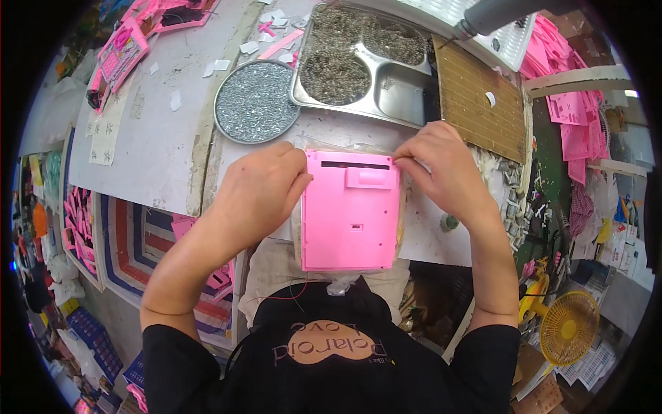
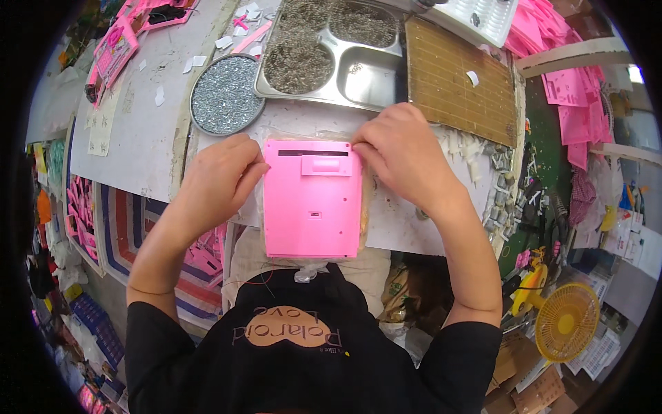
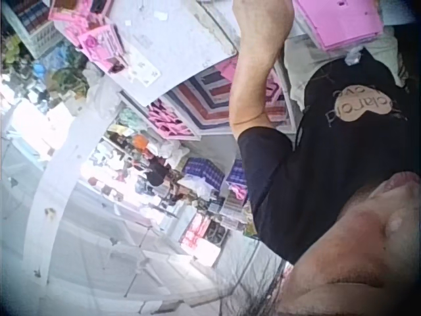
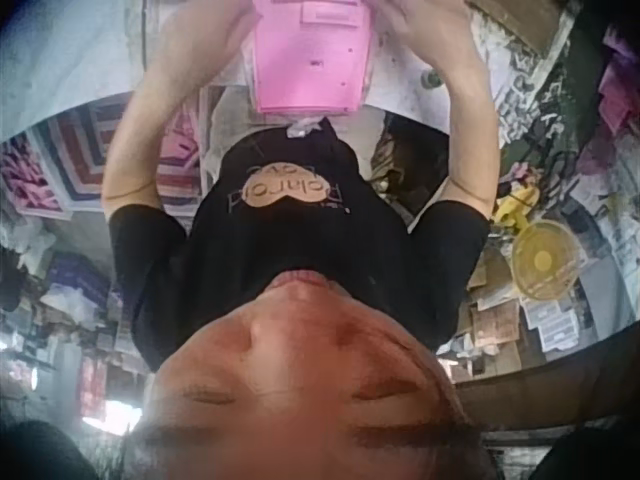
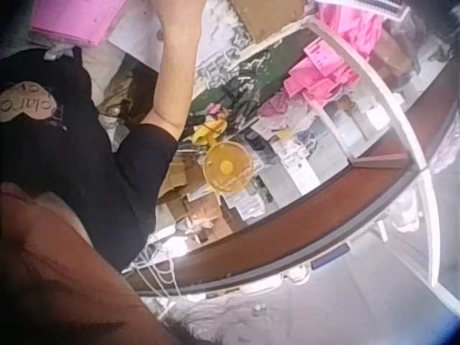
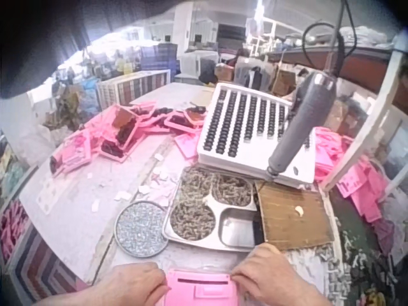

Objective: Assemble internal components of a pink toy or electronic housing using a soldering iron and various small parts.

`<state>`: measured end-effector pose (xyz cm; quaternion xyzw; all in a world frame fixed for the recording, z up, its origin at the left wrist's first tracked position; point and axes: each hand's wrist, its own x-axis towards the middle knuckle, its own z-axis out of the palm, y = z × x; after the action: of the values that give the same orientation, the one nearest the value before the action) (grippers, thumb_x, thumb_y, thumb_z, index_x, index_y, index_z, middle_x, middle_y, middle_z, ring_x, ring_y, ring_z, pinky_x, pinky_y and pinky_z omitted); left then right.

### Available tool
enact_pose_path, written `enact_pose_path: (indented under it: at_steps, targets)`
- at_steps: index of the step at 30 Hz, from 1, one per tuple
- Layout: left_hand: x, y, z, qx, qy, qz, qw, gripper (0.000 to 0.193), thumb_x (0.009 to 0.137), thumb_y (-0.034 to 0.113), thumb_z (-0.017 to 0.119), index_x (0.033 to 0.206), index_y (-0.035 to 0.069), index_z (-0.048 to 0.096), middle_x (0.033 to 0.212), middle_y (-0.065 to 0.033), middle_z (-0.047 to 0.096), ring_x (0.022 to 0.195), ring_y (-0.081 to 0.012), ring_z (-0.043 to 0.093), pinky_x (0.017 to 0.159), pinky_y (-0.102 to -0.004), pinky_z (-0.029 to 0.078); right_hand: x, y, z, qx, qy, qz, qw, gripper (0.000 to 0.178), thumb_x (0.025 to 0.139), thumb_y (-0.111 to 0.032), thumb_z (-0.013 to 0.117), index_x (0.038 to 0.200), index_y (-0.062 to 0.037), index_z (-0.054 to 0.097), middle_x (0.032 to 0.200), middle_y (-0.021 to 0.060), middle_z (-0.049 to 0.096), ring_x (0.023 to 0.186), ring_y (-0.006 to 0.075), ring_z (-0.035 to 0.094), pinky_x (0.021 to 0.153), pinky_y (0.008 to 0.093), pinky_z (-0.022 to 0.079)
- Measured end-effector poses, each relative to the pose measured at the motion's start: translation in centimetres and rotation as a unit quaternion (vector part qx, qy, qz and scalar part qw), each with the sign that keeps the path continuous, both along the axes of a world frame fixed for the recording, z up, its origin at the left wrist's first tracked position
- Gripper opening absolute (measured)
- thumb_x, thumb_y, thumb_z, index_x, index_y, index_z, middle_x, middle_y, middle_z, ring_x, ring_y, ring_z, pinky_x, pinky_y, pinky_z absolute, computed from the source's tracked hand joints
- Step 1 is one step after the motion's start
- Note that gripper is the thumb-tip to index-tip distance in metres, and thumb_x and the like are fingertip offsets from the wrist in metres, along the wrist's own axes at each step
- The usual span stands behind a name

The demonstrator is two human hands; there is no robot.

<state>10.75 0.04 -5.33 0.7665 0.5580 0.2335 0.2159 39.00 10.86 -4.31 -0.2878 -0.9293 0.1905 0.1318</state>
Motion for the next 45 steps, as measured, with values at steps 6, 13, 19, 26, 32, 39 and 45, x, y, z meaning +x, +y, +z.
enact_pose_path:
  at_steps: [6,13,19,26,32,39,45]
  targets:
    - [1.0,0.4,1.0,-0.002,0.118,-0.028,0.993,0.014,0.092,0.012,0.067,0.089,0.001,0.059,0.084,-0.0152,0.060,0.079,-0.0382,0.063,0.068,-0.0476,0.050,-1.2,0.7,0.4,0.059,-0.046,0.042,0.996,0.008,0.084,-0.014,0.070,0.079,-0.0076,0.071,0.077,0.0070,0.069,0.089,0.0263,0.064,0.095,0.0408,0.047]
    - [1.0,0.8,1.1,-0.023,0.126,-0.041,0.991,0.015,0.091,0.013,0.068,0.089,0.001,0.059,0.084,-0.0153,0.061,0.079,-0.0385,0.064,0.070,-0.0481,0.051,-3.6,2.0,1.4,0.095,-0.186,0.100,0.973,0.008,0.074,-0.009,0.070,0.068,-0.0036,0.070,0.069,0.0145,0.068,0.080,0.0318,0.067,0.077,0.0437,0.054]
    - [-0.1,1.9,1.2,-0.092,0.093,-0.061,0.990,0.020,0.090,0.017,0.072,0.087,0.001,0.061,0.082,-0.0159,0.064,0.077,-0.0386,0.064,0.070,-0.0466,0.051,-4.5,3.8,2.4,-0.026,-0.248,0.078,0.965,0.014,0.082,-0.015,0.073,0.075,-0.0024,0.071,0.074,0.0160,0.068,0.082,0.0347,0.067,0.074,0.0436,0.053]
    - [-5.6,5.0,-2.3,0.144,0.164,0.163,0.962,0.016,0.089,0.021,0.072,0.086,0.006,0.069,0.088,-0.0095,0.067,0.091,-0.0333,0.066,0.079,-0.0447,0.050,1.5,-3.1,-1.5,-0.090,0.157,-0.112,0.977,0.013,0.081,-0.014,0.081,0.080,-0.0049,0.072,0.076,0.0101,0.067,0.079,0.0295,0.064,0.070,0.0379,0.051]
    - [-7.2,4.4,-4.7,0.048,0.114,0.172,0.977,0.011,0.090,0.017,0.070,0.091,0.006,0.070,0.093,-0.0073,0.067,0.094,-0.0307,0.065,0.083,-0.0446,0.045,1.1,-8.5,-5.0,-0.033,0.249,-0.150,0.956,0.014,0.075,-0.008,0.085,0.084,-0.0060,0.074,0.077,0.0068,0.067,0.075,0.0270,0.059,0.070,0.0363,0.048]
    - [-1.6,1.7,-1.5,0.080,-0.073,0.097,0.989,0.010,0.090,0.013,0.067,0.093,0.004,0.067,0.091,-0.0130,0.065,0.090,-0.0310,0.064,0.081,-0.0439,0.046,1.4,-7.9,-5.7,0.076,0.232,-0.060,0.968,0.023,0.071,-0.009,0.086,0.090,-0.0075,0.073,0.077,0.0030,0.064,0.075,0.0249,0.061,0.067,0.0363,0.050]
    - [7.3,-3.4,-1.2,0.124,-0.041,-0.149,0.980,0.020,0.076,0.007,0.079,0.093,0.008,0.068,0.090,-0.0057,0.059,0.085,-0.0254,0.059,0.082,-0.0412,0.045,1.5,-6.7,-4.5,0.127,0.208,0.017,0.970,0.025,0.070,-0.010,0.084,0.093,-0.0072,0.073,0.078,0.0023,0.064,0.076,0.0237,0.063,0.067,0.0360,0.053]
